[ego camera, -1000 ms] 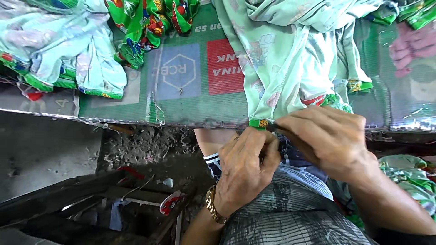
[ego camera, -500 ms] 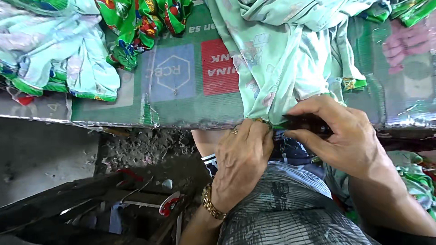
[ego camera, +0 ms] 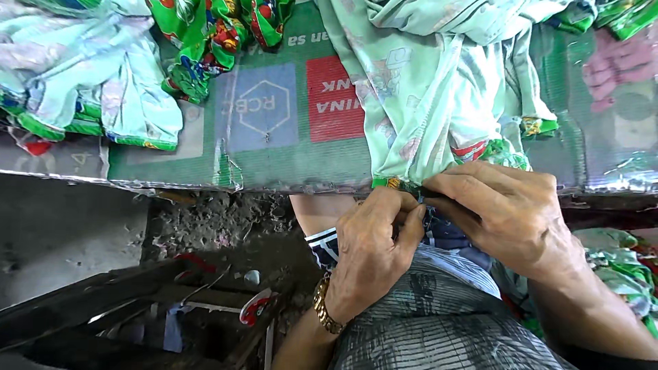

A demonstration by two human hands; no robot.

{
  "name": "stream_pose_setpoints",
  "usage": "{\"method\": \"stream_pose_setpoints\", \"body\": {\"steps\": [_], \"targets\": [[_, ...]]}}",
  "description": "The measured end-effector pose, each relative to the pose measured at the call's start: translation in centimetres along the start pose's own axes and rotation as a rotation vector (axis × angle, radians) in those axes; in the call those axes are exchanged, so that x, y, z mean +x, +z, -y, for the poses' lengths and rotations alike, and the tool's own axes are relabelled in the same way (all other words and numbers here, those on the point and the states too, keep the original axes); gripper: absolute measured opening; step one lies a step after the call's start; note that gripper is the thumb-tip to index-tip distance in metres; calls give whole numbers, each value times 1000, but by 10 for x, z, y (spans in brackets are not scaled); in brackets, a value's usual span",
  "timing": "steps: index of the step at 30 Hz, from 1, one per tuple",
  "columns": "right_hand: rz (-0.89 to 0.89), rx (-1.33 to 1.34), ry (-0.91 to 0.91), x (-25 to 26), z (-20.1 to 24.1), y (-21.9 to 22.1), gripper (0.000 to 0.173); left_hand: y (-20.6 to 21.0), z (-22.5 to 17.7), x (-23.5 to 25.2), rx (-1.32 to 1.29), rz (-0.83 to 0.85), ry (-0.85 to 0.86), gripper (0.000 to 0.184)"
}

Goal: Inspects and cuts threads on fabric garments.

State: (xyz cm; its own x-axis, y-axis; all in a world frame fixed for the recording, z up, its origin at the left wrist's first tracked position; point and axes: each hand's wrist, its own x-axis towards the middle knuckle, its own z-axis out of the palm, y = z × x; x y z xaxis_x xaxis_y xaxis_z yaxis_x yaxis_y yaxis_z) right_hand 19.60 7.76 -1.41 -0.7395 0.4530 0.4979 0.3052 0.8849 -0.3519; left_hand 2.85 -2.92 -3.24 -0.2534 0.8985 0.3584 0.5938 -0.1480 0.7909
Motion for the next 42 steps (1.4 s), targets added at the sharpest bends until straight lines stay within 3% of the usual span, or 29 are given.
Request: {"method": "stream_pose_setpoints", "body": {"steps": [10,14,16,19,23,26,30,34,42], "targets": [[-30,7,-9,-4,-2,3,12,-2,1,-4,-28,30,26,11],[31,-2,61,5,-1,0,27,-17,2,-10,-186,474,126,26],[67,-47,53,11,0,2,17,-14,2,-10,-230,569,99,25],[42,61,64,14,-1,0,10,-5,-2,-9,-378,428,-79,20],[-28,327,98,12,-4,-13,9,11,-14,-6,-1019,207,-348,26],[-72,360,69,10,-4,-18,8,21,-24,2,-1234,60,-410,30],[-95,296,45,3,-2,-17,7,25,-28,10,-1195,-157,-393,17],[-99,294,128,-6,-1,-17,35,23,-25,6,-1079,-208,-320,15],[-161,385,67,2,-1,-9,20,23,-26,6,-1020,-201,-272,14]]}}
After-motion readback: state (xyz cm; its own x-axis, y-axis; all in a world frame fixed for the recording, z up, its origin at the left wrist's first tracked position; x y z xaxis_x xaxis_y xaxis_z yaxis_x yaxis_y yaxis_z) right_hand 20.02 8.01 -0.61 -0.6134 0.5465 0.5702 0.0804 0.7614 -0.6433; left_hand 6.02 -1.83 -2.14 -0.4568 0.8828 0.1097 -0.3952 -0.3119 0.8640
